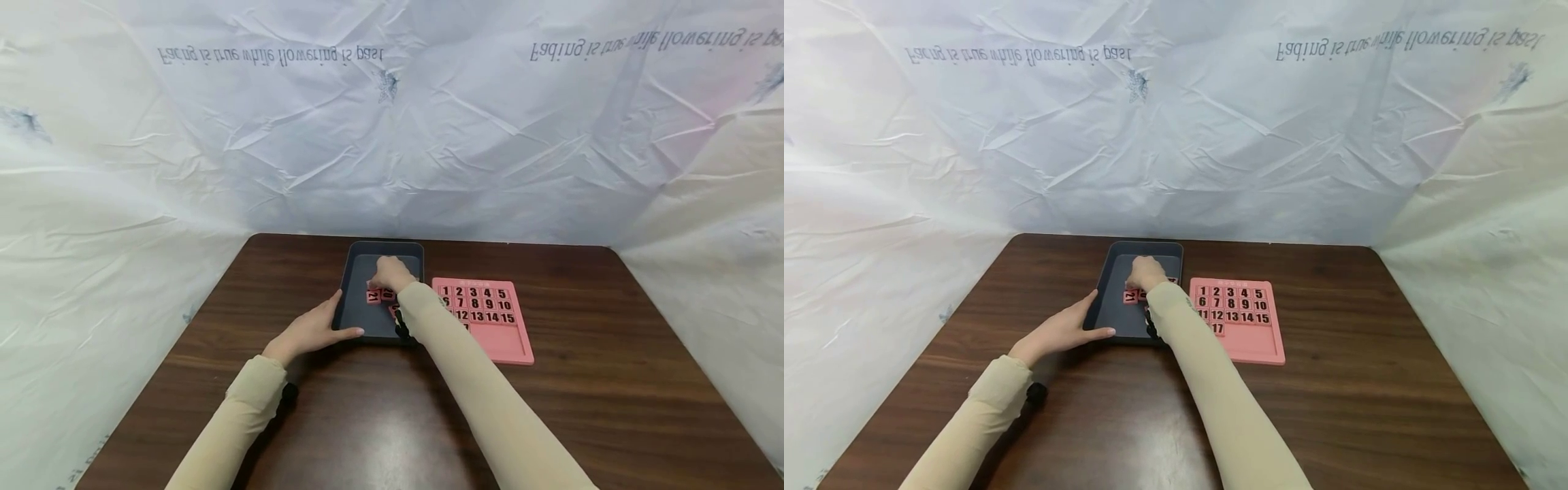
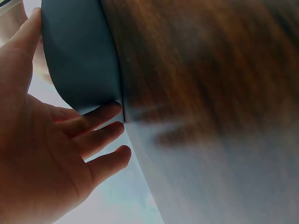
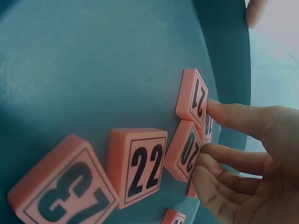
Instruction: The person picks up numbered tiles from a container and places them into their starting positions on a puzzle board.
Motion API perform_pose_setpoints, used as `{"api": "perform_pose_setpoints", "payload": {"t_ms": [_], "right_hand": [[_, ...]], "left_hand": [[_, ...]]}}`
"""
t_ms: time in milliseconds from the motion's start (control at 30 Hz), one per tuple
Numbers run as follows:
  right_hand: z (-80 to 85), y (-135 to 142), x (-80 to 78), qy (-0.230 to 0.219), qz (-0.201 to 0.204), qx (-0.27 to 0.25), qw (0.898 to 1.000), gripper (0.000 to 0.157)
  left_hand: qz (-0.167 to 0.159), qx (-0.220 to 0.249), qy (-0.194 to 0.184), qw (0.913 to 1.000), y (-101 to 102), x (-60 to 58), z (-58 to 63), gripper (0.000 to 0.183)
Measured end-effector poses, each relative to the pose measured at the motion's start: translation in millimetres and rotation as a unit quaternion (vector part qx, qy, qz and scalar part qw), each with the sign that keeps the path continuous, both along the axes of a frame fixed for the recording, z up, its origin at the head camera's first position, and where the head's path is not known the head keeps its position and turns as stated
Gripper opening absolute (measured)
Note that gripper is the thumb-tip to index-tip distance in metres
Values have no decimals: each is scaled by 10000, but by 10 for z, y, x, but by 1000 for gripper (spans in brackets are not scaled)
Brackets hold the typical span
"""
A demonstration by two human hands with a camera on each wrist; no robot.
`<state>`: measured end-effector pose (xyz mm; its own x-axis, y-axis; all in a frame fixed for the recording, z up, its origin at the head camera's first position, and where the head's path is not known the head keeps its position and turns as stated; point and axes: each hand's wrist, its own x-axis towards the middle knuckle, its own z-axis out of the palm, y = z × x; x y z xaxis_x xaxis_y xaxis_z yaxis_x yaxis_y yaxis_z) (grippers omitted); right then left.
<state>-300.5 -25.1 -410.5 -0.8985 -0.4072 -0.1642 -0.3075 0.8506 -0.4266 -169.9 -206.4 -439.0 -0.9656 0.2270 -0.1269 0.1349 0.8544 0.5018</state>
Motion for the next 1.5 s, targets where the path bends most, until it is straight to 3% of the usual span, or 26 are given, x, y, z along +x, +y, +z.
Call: {"api": "perform_pose_setpoints", "payload": {"t_ms": [133,400,800,967,1167,1500], "right_hand": [[23,-13,11,1,1,-20,10000,26],[11,-35,39,-178,403,-161,9989,14],[53,58,46,-61,701,-669,9953,25],[128,213,11,49,745,-1013,9921,27],[243,474,-61,-56,501,-1635,9853,27],[370,1034,-150,-153,358,-2432,9692,29]], "left_hand": [[43,-54,6,10000,4,-1,12,119],[100,-93,-9,9999,24,12,23,115],[71,-92,24,9999,32,21,16,117],[90,-89,23,9999,36,24,10,118],[139,-47,-9,9999,32,37,5,120],[157,-56,-10,9999,35,46,-14,122]]}}
